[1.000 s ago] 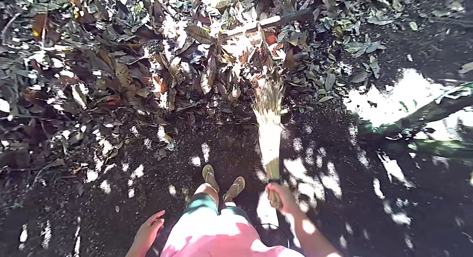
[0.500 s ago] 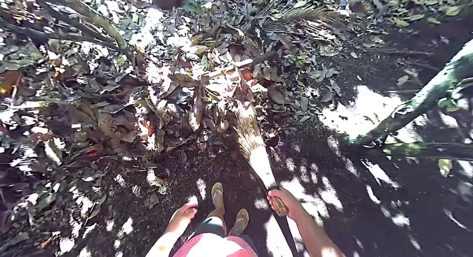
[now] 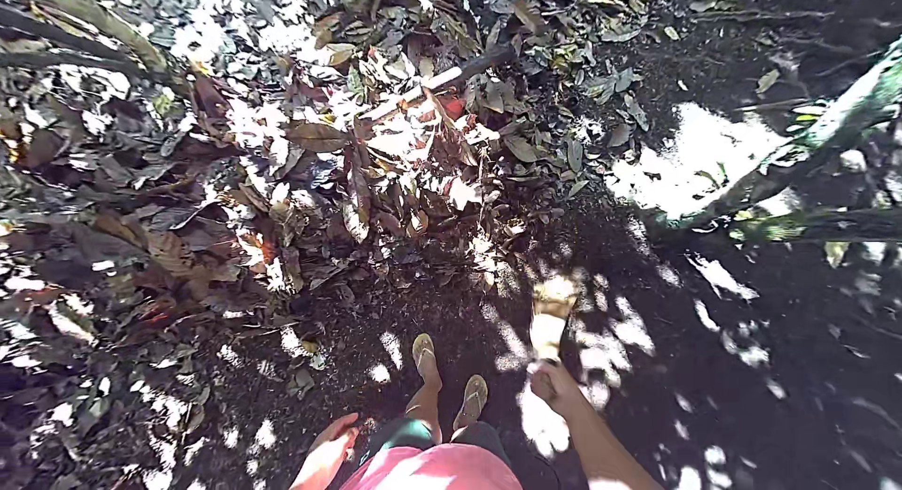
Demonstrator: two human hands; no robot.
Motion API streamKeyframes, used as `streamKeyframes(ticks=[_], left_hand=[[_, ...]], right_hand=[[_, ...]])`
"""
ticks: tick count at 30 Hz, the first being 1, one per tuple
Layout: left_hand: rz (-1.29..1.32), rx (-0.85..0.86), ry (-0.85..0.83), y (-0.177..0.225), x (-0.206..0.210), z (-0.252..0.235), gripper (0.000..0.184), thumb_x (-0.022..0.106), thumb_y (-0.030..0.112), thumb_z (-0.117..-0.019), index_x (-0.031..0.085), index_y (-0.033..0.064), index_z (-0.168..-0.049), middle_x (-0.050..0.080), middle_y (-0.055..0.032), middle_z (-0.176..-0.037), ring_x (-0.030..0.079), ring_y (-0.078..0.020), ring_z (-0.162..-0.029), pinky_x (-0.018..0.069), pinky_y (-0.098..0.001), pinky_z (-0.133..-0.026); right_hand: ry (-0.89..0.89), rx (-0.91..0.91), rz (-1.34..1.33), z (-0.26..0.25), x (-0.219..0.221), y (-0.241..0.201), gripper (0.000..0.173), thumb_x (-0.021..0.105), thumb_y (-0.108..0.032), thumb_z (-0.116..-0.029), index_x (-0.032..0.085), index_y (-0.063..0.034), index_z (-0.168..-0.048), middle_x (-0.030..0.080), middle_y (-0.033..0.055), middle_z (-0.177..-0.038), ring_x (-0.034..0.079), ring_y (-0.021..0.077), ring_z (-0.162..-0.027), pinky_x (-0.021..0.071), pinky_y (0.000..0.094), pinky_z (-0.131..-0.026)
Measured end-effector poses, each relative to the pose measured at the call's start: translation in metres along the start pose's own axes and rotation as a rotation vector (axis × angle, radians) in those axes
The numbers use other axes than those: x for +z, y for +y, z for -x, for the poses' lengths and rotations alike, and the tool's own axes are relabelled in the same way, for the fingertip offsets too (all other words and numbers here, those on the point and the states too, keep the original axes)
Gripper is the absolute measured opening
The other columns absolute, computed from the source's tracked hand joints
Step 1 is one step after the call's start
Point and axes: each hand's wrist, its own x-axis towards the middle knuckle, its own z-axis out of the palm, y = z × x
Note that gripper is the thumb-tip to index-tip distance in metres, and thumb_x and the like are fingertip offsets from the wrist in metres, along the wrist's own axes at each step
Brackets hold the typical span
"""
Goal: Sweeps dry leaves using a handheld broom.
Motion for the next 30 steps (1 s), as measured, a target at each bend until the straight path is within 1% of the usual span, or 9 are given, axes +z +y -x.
streamKeyframes(ticks=[4,7,11,13,16,20,22,25,30], left_hand=[[0.067,0.063,0.023,0.015,0.003,0.005,0.043,0.057,0.021,-0.1029,0.056,0.0104,-0.144,0.065,-0.0171,-0.13,0.067,-0.0287,-0.112,0.0546,-0.0485,-0.095],[0.088,0.159,0.009,0.064,0.019,0.019,0.04,0.058,0.021,-0.1037,0.058,0.0071,-0.141,0.066,-0.0161,-0.129,0.067,-0.0267,-0.112,0.0546,-0.0472,-0.097],[0.277,0.329,-0.177,0.154,0.057,0.039,0.055,0.05,0.039,-0.1051,0.05,0.0032,-0.147,0.067,-0.0134,-0.131,0.065,-0.0236,-0.12,0.0518,-0.042,-0.104],[0.382,0.396,-0.348,0.195,0.078,0.054,0.065,0.053,0.043,-0.1016,0.042,0.0036,-0.152,0.064,-0.0127,-0.136,0.062,-0.0226,-0.123,0.0505,-0.0422,-0.106],[0.451,0.351,-0.514,0.229,0.119,0.075,0.04,0.063,0.031,-0.1004,0.057,0.0035,-0.128,0.072,-0.0082,-0.094,0.07,-0.0157,-0.08,0.0599,-0.0341,-0.072],[0.489,0.106,-0.731,0.22,0.168,0.071,0.041,0.07,0.02,-0.0948,0.056,0.0014,-0.128,0.072,-0.0138,-0.1,0.071,-0.0231,-0.089,0.0607,-0.042,-0.081],[0.627,-0.061,-0.75,0.219,0.182,0.057,0.018,0.059,0.014,-0.0963,0.061,0.0031,-0.11,0.07,-0.0119,-0.089,0.069,-0.0216,-0.077,0.0596,-0.0386,-0.071],[0.768,-0.13,-0.752,0.223,0.152,0.008,0.018,0.044,0.021,-0.1036,0.057,0.0077,-0.102,0.064,-0.007,-0.08,0.063,-0.0159,-0.063,0.055,-0.0294,-0.055],[0.84,0.085,-0.32,0.298,-0.018,-0.039,0.02,0.049,0.017,-0.0996,0.053,0.0069,-0.117,0.062,-0.008,-0.086,0.062,-0.0143,-0.062,0.0548,-0.0265,-0.051]], right_hand=[[-0.488,0.072,0.092,-0.034,0.172,-0.069,0.034,0.026,-0.036,-0.1129,0.046,-0.0126,-0.099,0.039,-0.0022,-0.057,0.04,0.0111,-0.042,0.039,0.0277,-0.04],[-0.731,0.043,-0.027,-0.012,0.228,-0.101,0.018,0.032,-0.023,-0.1122,0.039,-0.0168,-0.128,0.049,0.0007,-0.067,0.051,0.0128,-0.05,0.0481,0.0286,-0.046],[-0.772,-0.016,0.075,0.035,0.204,-0.099,0.081,0.051,-0.003,-0.0951,0.01,-0.026,-0.161,0.062,0.0093,-0.095,0.059,0.0144,-0.059,0.0525,0.0293,-0.049],[-0.719,-0.072,0.093,0.069,0.186,-0.08,0.083,0.058,-0.006,-0.0861,0.02,-0.017,-0.159,0.065,0.0097,-0.094,0.063,0.0164,-0.065,0.0559,0.0324,-0.056],[-0.532,-0.159,0.112,0.116,0.154,-0.061,0.064,0.071,-0.004,-0.0785,0.046,-0.0014,-0.137,0.069,0.0105,-0.088,0.069,0.0199,-0.072,0.061,0.0378,-0.065],[-0.443,-0.336,0.214,0.152,0.096,-0.035,0.123,0.089,-0.036,-0.07,0.013,-0.0095,-0.163,0.059,0.0135,-0.14,0.065,0.0221,-0.118,0.0582,0.043,-0.097],[-0.398,-0.287,0.285,0.166,0.07,-0.029,0.113,0.08,-0.037,-0.0803,0.01,-0.0112,-0.164,0.06,0.0187,-0.137,0.067,0.0288,-0.114,0.0588,0.0486,-0.095],[-0.323,-0.211,0.372,0.169,0.036,-0.017,0.082,0.064,-0.028,-0.0976,0.018,-0.0095,-0.162,0.068,0.0205,-0.121,0.072,0.032,-0.101,0.0605,0.0505,-0.088],[-0.18,-0.179,0.573,0.148,-0.003,0.007,0.084,0.071,-0.026,-0.0923,0.026,-0.0073,-0.161,0.066,0.0216,-0.129,0.071,0.0301,-0.103,0.0599,0.0488,-0.089]])
